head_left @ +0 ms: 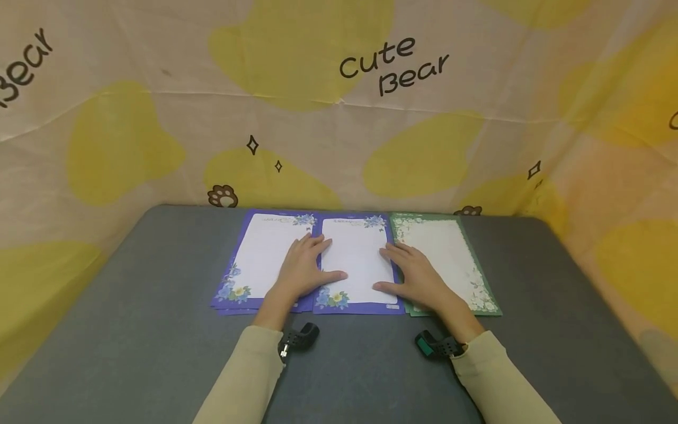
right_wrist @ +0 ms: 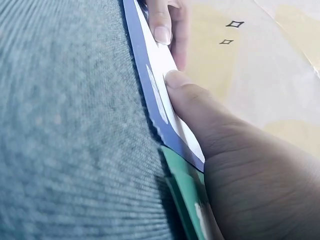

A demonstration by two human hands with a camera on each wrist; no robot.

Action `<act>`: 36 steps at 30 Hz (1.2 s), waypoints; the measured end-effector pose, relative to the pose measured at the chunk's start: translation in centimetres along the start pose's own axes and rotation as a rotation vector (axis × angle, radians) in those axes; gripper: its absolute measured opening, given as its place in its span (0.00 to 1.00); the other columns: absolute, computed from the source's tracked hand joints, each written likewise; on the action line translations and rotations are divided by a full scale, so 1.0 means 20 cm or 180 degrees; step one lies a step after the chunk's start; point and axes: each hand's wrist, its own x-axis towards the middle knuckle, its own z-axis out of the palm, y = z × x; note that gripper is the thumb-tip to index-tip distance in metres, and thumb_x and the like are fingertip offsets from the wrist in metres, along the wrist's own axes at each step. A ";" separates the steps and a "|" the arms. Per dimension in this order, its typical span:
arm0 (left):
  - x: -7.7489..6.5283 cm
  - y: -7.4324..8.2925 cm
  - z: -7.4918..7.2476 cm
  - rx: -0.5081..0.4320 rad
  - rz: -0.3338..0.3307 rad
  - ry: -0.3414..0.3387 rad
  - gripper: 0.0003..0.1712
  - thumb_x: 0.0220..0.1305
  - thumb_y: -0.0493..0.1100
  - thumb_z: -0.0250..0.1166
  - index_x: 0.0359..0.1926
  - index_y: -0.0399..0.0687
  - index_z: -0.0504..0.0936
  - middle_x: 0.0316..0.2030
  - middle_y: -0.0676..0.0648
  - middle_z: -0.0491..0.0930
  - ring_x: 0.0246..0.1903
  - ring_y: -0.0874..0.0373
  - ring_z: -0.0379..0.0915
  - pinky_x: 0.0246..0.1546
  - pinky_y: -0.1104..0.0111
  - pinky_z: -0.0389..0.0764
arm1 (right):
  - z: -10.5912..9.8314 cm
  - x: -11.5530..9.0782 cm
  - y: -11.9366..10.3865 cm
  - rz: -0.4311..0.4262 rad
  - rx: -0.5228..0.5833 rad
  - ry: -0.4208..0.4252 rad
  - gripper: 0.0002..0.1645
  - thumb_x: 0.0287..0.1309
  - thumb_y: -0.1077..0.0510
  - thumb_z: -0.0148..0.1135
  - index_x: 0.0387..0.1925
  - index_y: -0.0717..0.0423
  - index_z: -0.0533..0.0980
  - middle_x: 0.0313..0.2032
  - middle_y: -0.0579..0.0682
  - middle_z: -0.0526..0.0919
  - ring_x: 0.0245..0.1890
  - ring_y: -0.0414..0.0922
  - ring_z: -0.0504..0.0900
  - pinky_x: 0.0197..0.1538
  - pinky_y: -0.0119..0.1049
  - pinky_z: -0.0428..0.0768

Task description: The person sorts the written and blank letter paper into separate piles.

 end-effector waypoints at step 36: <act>-0.03 0.03 -0.01 -0.0137 0.0096 0.0238 0.42 0.54 0.68 0.73 0.66 0.54 0.79 0.68 0.44 0.74 0.74 0.42 0.62 0.76 0.48 0.60 | 0.02 -0.01 -0.05 0.0816 0.1467 0.1297 0.20 0.64 0.55 0.67 0.57 0.54 0.82 0.56 0.56 0.86 0.56 0.56 0.85 0.62 0.53 0.81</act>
